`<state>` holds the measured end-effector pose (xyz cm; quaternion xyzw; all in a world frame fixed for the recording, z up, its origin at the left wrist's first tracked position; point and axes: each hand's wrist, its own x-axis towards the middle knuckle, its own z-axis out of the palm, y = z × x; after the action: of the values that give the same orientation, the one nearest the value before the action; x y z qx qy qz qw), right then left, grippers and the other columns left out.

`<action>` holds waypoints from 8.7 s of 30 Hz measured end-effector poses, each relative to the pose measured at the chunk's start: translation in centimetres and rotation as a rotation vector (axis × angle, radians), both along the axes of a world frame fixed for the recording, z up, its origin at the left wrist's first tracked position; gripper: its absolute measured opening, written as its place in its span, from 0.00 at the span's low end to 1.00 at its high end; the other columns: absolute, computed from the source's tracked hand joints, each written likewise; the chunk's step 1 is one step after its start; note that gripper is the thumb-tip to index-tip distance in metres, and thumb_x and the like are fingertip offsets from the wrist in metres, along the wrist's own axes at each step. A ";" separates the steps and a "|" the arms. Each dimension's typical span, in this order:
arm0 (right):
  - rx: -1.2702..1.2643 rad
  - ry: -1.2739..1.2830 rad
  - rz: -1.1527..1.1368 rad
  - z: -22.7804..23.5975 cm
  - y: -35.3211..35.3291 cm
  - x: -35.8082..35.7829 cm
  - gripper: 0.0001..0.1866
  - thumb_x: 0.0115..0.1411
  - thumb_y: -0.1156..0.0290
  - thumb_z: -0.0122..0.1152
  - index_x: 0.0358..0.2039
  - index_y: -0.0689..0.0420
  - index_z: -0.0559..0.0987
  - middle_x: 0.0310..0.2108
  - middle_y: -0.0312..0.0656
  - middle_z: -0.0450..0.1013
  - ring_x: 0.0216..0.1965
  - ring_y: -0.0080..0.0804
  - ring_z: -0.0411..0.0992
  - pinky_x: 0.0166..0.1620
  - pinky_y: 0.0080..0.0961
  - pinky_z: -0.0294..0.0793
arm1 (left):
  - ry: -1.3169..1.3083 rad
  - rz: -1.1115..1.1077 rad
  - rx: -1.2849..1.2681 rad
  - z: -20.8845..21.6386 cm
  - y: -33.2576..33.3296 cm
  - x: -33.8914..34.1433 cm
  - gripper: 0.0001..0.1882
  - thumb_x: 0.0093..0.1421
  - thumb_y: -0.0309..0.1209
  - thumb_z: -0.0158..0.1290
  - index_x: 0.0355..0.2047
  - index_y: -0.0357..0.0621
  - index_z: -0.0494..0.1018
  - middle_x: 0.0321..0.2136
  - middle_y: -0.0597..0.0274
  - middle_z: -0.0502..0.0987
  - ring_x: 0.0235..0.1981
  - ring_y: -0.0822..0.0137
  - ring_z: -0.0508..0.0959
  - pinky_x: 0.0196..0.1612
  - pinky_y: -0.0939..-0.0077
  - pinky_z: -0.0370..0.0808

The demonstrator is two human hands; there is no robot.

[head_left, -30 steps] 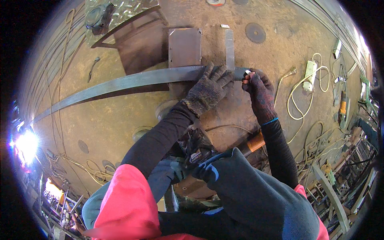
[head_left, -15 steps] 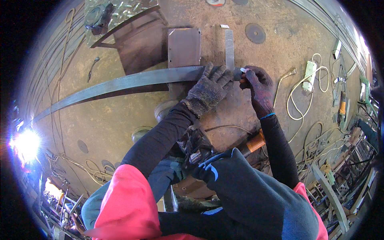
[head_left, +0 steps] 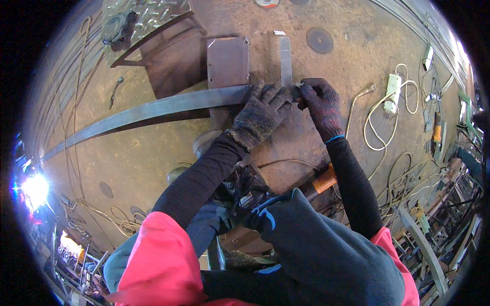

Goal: The person measures a metal bar with a tape measure, marks it with a marker, and then cuts it using an angle grinder. The person is sitting on the floor during the task.

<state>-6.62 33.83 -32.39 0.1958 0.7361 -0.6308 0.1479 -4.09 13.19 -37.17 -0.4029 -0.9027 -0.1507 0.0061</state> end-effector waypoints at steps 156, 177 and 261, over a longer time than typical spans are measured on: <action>-0.165 0.083 -0.011 -1.8 -9.7 0.1 0.05 0.71 0.73 0.60 0.41 0.61 0.78 0.33 0.44 0.82 0.30 0.26 0.77 0.35 0.27 0.80 | -0.132 0.182 -0.076 -0.7 -7.9 0.6 0.12 0.61 0.32 0.55 0.45 0.49 0.79 0.45 0.61 0.76 0.52 0.55 0.75 0.56 0.55 0.74; 0.525 0.248 0.248 -3.0 -8.6 -2.1 0.08 0.70 0.68 0.63 0.46 0.57 0.81 0.43 0.41 0.83 0.45 0.29 0.81 0.49 0.29 0.80 | -0.022 0.076 -0.034 -0.5 -8.8 0.4 0.12 0.59 0.33 0.55 0.43 0.51 0.80 0.43 0.60 0.77 0.48 0.57 0.77 0.43 0.59 0.79; 0.509 0.326 0.185 -2.3 -8.5 -0.7 0.10 0.66 0.64 0.66 0.43 0.54 0.82 0.40 0.44 0.81 0.43 0.38 0.81 0.49 0.35 0.78 | -0.255 0.055 0.128 2.6 -9.3 -0.3 0.17 0.54 0.25 0.56 0.44 0.47 0.82 0.55 0.56 0.76 0.66 0.50 0.68 0.72 0.53 0.63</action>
<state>-7.36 25.32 -34.67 0.0552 0.8990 -0.4334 0.0312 -4.39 3.85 -34.52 -0.3546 -0.8954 -0.2576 -0.0789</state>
